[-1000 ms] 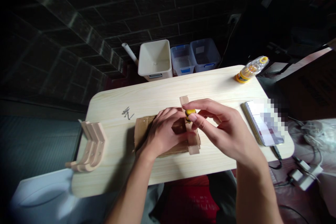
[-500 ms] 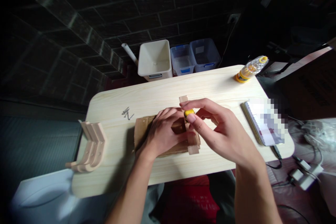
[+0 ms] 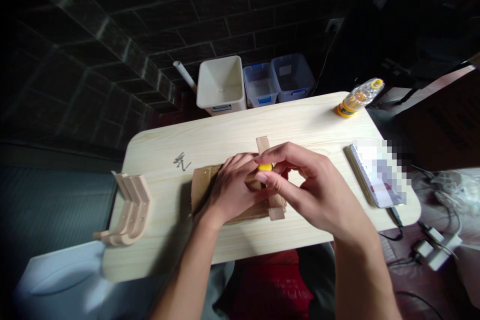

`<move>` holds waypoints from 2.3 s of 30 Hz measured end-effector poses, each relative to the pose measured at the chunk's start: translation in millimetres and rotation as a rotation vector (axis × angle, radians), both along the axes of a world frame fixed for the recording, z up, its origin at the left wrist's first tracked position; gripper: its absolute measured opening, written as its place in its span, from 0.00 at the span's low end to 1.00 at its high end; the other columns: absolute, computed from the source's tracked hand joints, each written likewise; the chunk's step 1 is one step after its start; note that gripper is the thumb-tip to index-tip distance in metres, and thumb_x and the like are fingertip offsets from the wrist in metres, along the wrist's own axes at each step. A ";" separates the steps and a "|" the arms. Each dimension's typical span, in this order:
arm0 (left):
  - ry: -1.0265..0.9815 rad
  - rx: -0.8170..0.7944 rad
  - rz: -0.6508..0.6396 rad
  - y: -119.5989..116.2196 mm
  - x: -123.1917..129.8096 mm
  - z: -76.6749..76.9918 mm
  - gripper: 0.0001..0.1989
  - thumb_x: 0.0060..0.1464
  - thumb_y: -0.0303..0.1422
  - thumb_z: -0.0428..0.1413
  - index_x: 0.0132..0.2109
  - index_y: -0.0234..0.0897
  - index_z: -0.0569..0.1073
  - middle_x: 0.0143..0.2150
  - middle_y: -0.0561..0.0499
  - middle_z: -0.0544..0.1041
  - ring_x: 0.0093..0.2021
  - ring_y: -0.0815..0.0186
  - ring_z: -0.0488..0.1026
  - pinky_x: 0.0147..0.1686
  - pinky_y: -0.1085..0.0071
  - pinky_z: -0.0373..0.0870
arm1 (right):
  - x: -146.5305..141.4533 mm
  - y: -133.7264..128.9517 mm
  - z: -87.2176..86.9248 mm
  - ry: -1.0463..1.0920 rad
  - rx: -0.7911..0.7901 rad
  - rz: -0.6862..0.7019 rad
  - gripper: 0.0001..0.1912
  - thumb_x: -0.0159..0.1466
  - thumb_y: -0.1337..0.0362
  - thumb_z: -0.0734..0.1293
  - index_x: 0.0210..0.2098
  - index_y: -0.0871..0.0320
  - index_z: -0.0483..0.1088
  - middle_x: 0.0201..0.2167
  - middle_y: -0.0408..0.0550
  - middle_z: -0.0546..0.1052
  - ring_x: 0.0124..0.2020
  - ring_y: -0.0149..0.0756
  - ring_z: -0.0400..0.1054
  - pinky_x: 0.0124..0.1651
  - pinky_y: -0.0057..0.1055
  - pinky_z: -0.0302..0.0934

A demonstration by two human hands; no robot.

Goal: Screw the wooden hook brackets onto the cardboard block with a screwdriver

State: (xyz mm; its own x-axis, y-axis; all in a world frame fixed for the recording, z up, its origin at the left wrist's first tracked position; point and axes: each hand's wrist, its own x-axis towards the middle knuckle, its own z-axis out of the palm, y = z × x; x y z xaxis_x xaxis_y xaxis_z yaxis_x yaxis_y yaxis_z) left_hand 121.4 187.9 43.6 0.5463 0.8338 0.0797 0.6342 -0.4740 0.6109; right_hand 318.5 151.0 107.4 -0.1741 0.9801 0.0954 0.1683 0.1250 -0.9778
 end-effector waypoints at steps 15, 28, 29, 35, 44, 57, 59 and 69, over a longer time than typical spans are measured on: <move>0.029 0.025 0.015 0.3 0.4 -1.1 0.14 0.61 0.46 0.62 0.47 0.43 0.75 0.52 0.50 0.80 0.54 0.55 0.74 0.54 0.58 0.68 | 4.6 -4.5 15.6 -0.078 -0.090 0.127 0.14 0.74 0.60 0.67 0.58 0.49 0.77 0.55 0.49 0.80 0.53 0.41 0.77 0.53 0.31 0.72; 0.041 0.035 0.004 0.5 1.7 -1.1 0.14 0.61 0.45 0.62 0.48 0.45 0.75 0.52 0.51 0.80 0.54 0.55 0.74 0.54 0.58 0.67 | 9.5 -4.8 14.0 -0.104 -0.129 0.148 0.16 0.74 0.59 0.68 0.59 0.49 0.75 0.55 0.49 0.80 0.51 0.39 0.76 0.52 0.30 0.72; 0.044 0.034 0.002 0.5 1.6 -1.3 0.14 0.61 0.46 0.62 0.48 0.45 0.75 0.51 0.51 0.80 0.54 0.55 0.73 0.54 0.58 0.67 | 9.9 -4.5 14.1 -0.114 -0.122 0.157 0.16 0.74 0.59 0.68 0.59 0.49 0.75 0.54 0.48 0.80 0.51 0.39 0.76 0.51 0.30 0.72; 0.048 0.041 0.004 0.5 1.7 -0.5 0.15 0.61 0.48 0.62 0.47 0.45 0.76 0.48 0.51 0.79 0.52 0.55 0.74 0.52 0.58 0.67 | 10.4 -2.8 15.6 -0.123 -0.106 0.147 0.15 0.73 0.59 0.68 0.58 0.49 0.76 0.55 0.49 0.80 0.52 0.38 0.76 0.52 0.29 0.71; -0.012 0.030 0.009 0.1 1.2 1.1 0.14 0.61 0.46 0.62 0.51 0.48 0.77 0.48 0.52 0.79 0.54 0.57 0.74 0.54 0.59 0.66 | 9.6 -6.4 13.3 -0.031 -0.153 0.100 0.14 0.72 0.58 0.70 0.56 0.49 0.77 0.55 0.49 0.80 0.51 0.39 0.78 0.52 0.29 0.73; 0.000 0.010 0.016 0.6 1.9 2.2 0.18 0.60 0.49 0.63 0.52 0.47 0.76 0.50 0.51 0.79 0.53 0.56 0.74 0.55 0.59 0.66 | 4.9 -3.9 14.3 -0.082 -0.085 0.085 0.14 0.72 0.60 0.69 0.56 0.51 0.78 0.56 0.51 0.80 0.50 0.40 0.78 0.51 0.32 0.73; -0.009 0.015 0.014 0.5 1.5 1.7 0.19 0.59 0.49 0.64 0.52 0.48 0.76 0.50 0.52 0.79 0.53 0.56 0.74 0.55 0.59 0.66 | 6.3 -4.0 13.9 -0.093 -0.070 0.073 0.14 0.72 0.61 0.70 0.56 0.51 0.78 0.55 0.51 0.81 0.49 0.41 0.78 0.50 0.32 0.73; -0.010 0.007 0.010 0.4 0.5 -0.1 0.21 0.57 0.52 0.65 0.52 0.49 0.77 0.51 0.51 0.79 0.53 0.56 0.73 0.55 0.59 0.66 | 7.7 -4.5 12.1 -0.146 -0.014 0.036 0.13 0.69 0.60 0.73 0.53 0.49 0.80 0.53 0.51 0.82 0.50 0.45 0.78 0.52 0.38 0.73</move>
State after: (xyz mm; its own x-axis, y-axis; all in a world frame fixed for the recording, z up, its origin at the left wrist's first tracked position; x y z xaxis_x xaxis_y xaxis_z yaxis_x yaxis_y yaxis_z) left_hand 121.9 188.3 43.5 0.5373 0.8384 0.0914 0.6325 -0.4722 0.6139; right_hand 326.2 146.4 119.6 -0.2207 0.9739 0.0532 0.3044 0.1206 -0.9449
